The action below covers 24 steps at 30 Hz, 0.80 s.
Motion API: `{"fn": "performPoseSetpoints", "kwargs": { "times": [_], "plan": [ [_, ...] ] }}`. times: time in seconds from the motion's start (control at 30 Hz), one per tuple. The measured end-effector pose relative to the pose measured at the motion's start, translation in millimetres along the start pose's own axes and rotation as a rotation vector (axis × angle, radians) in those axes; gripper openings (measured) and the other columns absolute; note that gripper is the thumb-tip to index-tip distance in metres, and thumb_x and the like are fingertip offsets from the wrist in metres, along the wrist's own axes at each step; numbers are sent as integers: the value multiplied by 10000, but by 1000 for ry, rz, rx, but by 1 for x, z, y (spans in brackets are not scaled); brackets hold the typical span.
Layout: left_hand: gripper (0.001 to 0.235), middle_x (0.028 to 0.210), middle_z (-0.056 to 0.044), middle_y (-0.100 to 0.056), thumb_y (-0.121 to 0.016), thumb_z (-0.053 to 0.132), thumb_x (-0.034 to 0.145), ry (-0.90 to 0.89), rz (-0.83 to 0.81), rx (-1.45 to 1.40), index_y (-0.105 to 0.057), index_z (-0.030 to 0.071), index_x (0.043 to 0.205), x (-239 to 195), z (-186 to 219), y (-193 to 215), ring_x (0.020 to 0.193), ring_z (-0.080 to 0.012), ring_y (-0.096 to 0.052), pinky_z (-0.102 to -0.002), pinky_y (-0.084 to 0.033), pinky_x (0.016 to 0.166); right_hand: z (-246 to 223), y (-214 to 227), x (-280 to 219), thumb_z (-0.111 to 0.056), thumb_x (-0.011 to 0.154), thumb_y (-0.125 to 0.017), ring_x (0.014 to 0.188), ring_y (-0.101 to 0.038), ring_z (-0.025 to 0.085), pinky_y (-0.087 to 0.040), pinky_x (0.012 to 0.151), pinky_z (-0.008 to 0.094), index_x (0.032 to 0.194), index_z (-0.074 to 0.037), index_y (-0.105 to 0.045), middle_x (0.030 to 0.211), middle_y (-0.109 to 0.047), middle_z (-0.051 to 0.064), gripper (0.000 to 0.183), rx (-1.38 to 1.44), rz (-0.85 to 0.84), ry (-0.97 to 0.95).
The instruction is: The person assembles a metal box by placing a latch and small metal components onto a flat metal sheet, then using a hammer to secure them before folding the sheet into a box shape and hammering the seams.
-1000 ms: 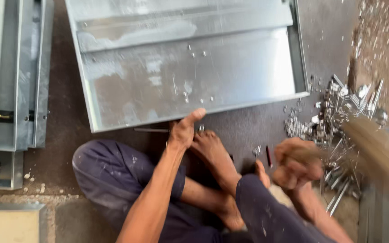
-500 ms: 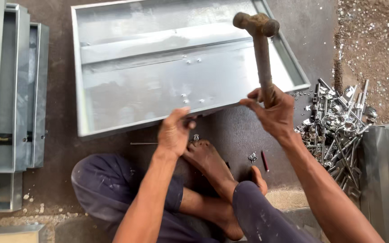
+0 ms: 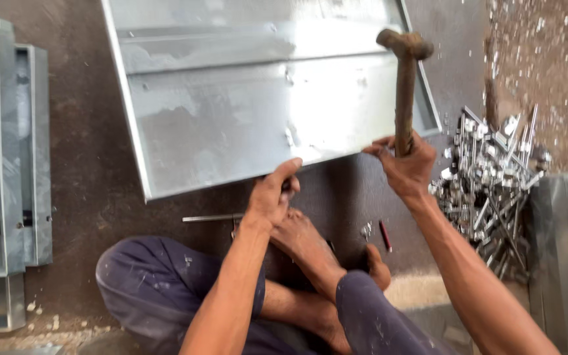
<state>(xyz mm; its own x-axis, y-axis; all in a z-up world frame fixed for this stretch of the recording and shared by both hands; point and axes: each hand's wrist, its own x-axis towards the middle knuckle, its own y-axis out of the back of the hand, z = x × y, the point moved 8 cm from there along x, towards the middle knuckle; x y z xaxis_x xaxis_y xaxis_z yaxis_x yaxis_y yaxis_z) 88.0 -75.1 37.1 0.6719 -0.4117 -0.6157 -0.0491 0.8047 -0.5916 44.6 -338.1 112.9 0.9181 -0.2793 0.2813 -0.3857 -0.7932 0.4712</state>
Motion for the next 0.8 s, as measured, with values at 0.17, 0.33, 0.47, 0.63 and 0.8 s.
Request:
{"fn": "performPoseSetpoints", "kwargs": {
  "times": [0.17, 0.33, 0.47, 0.63, 0.8],
  "plan": [
    [504, 987, -64, -703, -920, 229, 698, -458, 205, 468, -681, 29, 1094, -18, 43, 9, 888, -177, -658, -285, -525, 797, -15, 14, -39, -371, 965, -711, 444, -439, 138, -388, 419, 294, 860, -72, -587, 588, -507, 28, 340, -442, -66, -114],
    [567, 1091, -90, -735, -903, 243, 670, -382, 82, 277, -678, 35, 1148, -7, 35, 18, 1027, -201, -726, -329, -564, 986, -33, -7, -134, -441, 1012, -569, 478, -455, 91, -388, 396, 279, 816, -45, -632, 601, -533, -9, 447, -284, -346, -519],
    [497, 1082, -135, -741, -909, 176, 710, -353, 106, 270, -713, -27, 1119, -7, 17, 37, 1027, -224, -718, -365, -531, 1013, -58, -12, -138, -440, 1017, -510, 489, -486, 69, -396, 419, 271, 987, -33, -657, 598, -537, -9, 433, 17, -204, -483],
    [538, 1072, -114, -733, -915, 188, 691, -377, 75, 227, -694, -4, 1143, -4, 17, 33, 1025, -217, -707, -381, -496, 1056, -63, -19, -124, -361, 1039, -557, 512, -451, 85, -377, 441, 291, 890, -22, -592, 602, -515, -2, 371, 36, -198, -375],
    [602, 1056, -124, -747, -907, 198, 671, -361, 100, 256, -665, -3, 1183, -4, 16, 34, 1022, -234, -735, -396, -464, 1102, -60, -16, -129, -306, 1045, -532, 492, -509, 82, -406, 431, 289, 873, -37, -599, 589, -557, -3, 325, -53, -217, -392]
  ]
}}
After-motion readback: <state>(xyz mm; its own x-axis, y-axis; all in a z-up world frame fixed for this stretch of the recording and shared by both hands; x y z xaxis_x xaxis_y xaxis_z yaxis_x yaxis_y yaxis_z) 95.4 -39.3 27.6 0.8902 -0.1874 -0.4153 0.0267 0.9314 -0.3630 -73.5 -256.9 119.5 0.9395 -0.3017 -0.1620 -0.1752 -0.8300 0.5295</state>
